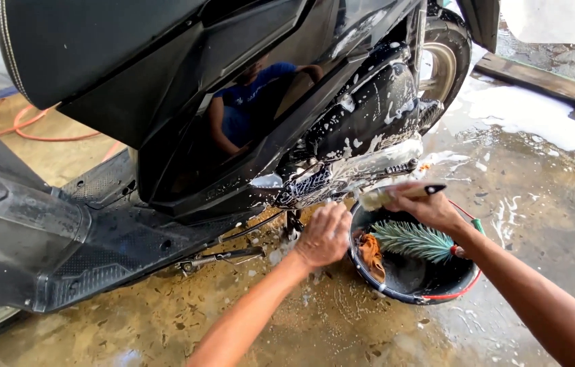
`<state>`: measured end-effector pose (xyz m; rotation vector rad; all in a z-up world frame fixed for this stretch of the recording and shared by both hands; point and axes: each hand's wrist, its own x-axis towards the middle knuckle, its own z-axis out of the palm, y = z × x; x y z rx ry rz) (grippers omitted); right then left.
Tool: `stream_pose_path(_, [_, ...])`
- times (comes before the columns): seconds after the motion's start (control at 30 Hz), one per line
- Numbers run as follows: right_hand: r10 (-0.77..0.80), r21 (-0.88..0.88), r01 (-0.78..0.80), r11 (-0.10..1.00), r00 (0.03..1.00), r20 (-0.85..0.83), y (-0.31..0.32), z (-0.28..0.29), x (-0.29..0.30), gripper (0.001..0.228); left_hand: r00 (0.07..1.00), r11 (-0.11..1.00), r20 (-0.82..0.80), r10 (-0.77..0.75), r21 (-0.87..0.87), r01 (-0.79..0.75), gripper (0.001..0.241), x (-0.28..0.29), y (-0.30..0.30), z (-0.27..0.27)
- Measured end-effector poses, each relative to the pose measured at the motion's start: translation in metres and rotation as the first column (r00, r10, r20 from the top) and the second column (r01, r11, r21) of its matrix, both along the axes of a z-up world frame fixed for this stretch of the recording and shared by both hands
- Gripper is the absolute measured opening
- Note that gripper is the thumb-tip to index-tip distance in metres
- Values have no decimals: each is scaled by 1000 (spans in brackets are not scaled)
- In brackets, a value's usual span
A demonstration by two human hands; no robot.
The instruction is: Washing the engine and side panels of a motorcycle using a brush and soapy water.
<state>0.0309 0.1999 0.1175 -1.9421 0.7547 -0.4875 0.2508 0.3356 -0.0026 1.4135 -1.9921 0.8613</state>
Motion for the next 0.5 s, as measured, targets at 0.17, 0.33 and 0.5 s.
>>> stream_pose_path(0.17, [80, -211, 11, 977, 904, 419, 45, 10, 63, 23, 998, 972, -25, 49, -230, -54, 60, 39, -15, 31])
stream_pose_path(0.33, [32, -454, 225, 862, 870, 492, 22, -31, 101, 21, 946, 948, -84, 313, -30, -316, 73, 29, 13, 98])
stream_pose_path(0.5, [-59, -381, 284, 880, 861, 505, 18, -16, 79, 26, 938, 938, -45, 342, 67, -339, 73, 39, 9, 94])
